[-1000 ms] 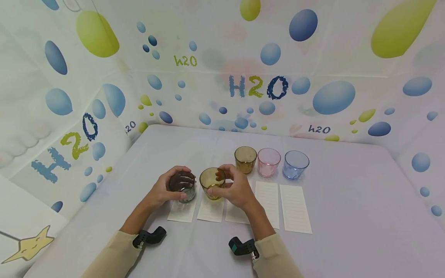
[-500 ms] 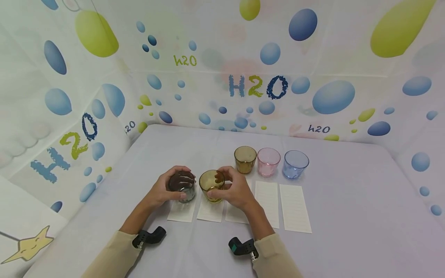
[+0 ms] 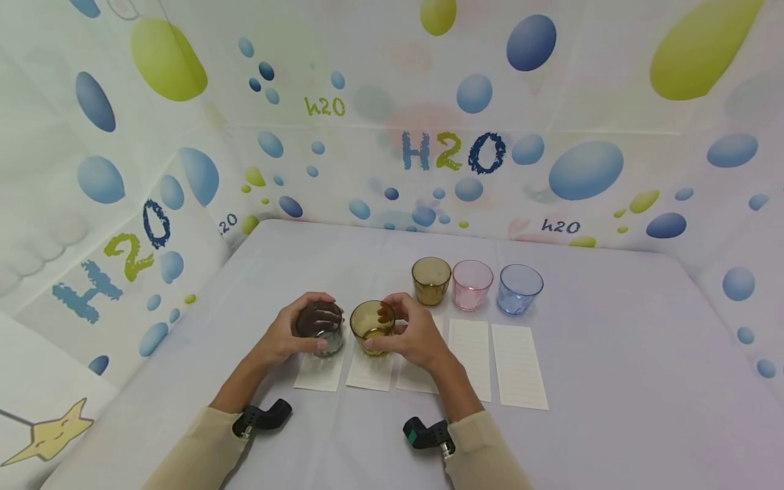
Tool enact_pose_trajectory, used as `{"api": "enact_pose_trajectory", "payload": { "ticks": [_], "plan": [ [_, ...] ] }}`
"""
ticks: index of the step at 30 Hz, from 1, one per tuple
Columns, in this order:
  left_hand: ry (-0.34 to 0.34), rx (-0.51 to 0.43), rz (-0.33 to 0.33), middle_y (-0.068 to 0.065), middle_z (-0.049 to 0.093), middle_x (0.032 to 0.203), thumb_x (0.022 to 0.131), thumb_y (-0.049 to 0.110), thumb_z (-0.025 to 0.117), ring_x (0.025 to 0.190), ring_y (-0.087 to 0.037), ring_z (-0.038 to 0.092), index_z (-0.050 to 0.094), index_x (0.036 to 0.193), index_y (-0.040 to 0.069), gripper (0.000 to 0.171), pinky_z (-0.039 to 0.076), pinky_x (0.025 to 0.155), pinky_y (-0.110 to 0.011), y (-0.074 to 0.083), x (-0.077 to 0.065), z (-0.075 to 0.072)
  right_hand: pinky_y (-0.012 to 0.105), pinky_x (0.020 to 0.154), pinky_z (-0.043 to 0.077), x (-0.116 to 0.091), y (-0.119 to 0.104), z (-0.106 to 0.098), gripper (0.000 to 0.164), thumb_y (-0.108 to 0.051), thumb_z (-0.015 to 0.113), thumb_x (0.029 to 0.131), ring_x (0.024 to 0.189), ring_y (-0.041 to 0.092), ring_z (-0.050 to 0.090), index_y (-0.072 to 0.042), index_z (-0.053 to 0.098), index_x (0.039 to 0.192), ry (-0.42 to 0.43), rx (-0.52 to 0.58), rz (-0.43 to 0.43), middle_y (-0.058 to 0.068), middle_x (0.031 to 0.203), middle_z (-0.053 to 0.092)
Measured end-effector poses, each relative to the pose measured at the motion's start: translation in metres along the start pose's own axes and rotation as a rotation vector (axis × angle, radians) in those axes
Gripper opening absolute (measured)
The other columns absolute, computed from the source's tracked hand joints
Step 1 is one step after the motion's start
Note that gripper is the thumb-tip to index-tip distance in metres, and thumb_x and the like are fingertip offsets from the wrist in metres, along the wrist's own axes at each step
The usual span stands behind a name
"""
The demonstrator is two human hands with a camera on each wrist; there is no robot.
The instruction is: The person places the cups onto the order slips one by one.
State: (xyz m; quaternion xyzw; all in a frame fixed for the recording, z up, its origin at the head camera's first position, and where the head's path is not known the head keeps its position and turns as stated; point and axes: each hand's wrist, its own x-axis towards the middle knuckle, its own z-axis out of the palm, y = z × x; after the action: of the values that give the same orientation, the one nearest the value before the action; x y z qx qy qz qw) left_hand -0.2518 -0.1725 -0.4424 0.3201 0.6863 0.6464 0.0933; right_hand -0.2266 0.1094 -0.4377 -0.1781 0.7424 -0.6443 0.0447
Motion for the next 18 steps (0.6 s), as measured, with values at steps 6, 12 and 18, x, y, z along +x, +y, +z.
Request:
{"api": "enact_pose_trajectory", "payload": {
  "ticks": [6, 12, 18],
  "plan": [
    [0.001, 0.01, 0.0, -0.024, 0.058, 0.131, 0.08, 0.002, 0.08, 0.12, -0.032, 0.062, 0.047, 0.138, -0.003, 0.066, 0.05, 0.104, -0.05, -0.0016, 0.0006, -0.0008, 0.043, 0.095, 0.054, -0.0001, -0.0002, -0.0021, 0.065, -0.014, 0.088, 0.076, 0.113, 0.034, 0.06, -0.002, 0.053, 0.129, -0.018, 0.005, -0.007, 0.018, 0.122, 0.065],
    [0.004, 0.011, -0.002, -0.026, 0.059, 0.129, 0.081, 0.002, 0.08, 0.12, -0.037, 0.062, 0.041, 0.139, -0.013, 0.072, 0.05, 0.104, -0.049, -0.0025, -0.0001, -0.0004, 0.045, 0.097, 0.053, -0.0013, -0.0012, -0.0042, 0.07, -0.014, 0.09, 0.075, 0.117, 0.034, 0.06, -0.004, 0.053, 0.133, -0.025, 0.0, 0.0, 0.017, 0.125, 0.065],
    [0.003, 0.01, -0.004, -0.026, 0.059, 0.13, 0.081, 0.003, 0.079, 0.12, -0.04, 0.061, 0.04, 0.139, -0.014, 0.073, 0.051, 0.103, -0.048, -0.002, -0.0005, -0.0009, 0.048, 0.101, 0.053, -0.0006, -0.002, -0.0095, 0.077, -0.017, 0.091, 0.077, 0.122, 0.036, 0.06, -0.004, 0.05, 0.141, -0.032, 0.005, -0.032, 0.02, 0.132, 0.062]
  ]
}}
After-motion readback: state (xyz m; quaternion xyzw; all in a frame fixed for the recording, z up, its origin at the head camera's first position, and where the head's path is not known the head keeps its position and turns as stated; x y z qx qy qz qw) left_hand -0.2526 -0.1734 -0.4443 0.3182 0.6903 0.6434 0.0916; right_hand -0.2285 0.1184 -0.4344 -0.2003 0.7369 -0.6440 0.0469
